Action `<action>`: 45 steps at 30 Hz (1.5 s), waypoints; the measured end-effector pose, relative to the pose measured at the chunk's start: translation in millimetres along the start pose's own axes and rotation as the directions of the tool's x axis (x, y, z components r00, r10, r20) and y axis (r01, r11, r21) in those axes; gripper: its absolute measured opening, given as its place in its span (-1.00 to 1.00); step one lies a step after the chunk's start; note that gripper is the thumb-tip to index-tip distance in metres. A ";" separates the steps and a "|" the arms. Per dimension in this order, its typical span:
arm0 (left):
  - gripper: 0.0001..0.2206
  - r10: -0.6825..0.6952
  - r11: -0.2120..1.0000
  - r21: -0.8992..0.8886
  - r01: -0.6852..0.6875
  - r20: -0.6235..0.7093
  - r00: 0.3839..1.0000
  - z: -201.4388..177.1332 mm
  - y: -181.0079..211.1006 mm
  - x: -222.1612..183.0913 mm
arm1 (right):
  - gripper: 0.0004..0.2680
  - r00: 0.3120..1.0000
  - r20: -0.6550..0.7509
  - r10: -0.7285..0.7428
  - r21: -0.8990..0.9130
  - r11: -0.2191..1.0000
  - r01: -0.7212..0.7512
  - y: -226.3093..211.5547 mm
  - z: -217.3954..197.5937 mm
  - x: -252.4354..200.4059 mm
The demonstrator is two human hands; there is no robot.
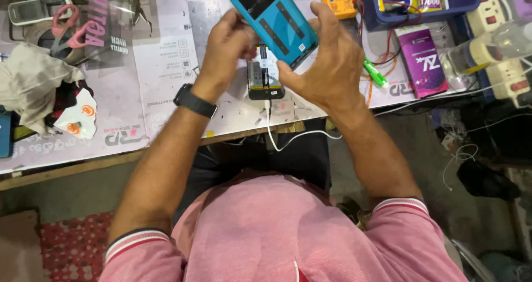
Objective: The person disassembles a smartphone, removing the back cover and battery. They then reassemble the device by placing the battery back inside and snapping the back cover onto the frame. The person handles the phone and its components by hand throughout the process.
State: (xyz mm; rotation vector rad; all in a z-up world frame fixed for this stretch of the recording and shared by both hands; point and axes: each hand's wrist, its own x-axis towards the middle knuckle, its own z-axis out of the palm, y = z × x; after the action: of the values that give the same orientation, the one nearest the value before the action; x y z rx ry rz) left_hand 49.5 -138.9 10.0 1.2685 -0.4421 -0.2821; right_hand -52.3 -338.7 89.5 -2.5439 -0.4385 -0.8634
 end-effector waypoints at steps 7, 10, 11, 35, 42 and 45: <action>-0.45 0.005 0.592 -0.805 -0.039 -0.045 0.999 14.4 14.1 -25.6 | -0.40 0.995 -0.003 -0.096 0.185 0.978 0.095 -42.5 28.6 -6.8; -0.34 0.030 0.582 -0.813 -0.021 -0.005 1.000 -7.6 12.0 -27.2 | -0.56 0.998 0.066 -0.018 0.339 0.941 -0.005 -26.2 33.7 -11.3; -0.33 0.039 0.608 -0.794 -0.011 0.016 0.999 -16.4 10.1 -29.0 | -0.63 0.994 0.107 0.025 0.396 0.916 -0.066 -18.4 33.8 -14.9; -0.44 -0.106 0.865 -0.456 0.211 0.245 0.964 -93.9 -2.5 27.3 | -0.89 0.967 0.055 0.247 -0.321 0.922 -0.217 112.5 -43.2 -87.0; -0.42 -0.139 0.846 -0.463 0.265 0.289 0.947 -84.7 -3.6 29.4 | -0.91 0.946 0.171 0.275 -0.272 0.936 -0.224 109.8 -27.9 -84.5; -0.36 -0.169 0.829 -0.488 0.274 0.249 0.954 -86.2 1.2 32.9 | -0.88 0.912 0.159 0.377 -0.100 0.926 -0.365 108.7 -29.4 -74.1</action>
State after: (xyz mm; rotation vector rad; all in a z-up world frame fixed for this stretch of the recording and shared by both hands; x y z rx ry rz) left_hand 118.8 -79.5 -3.4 0.7569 -0.3501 -0.6848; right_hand -77.8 -458.4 33.0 -2.6522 0.0322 -0.5221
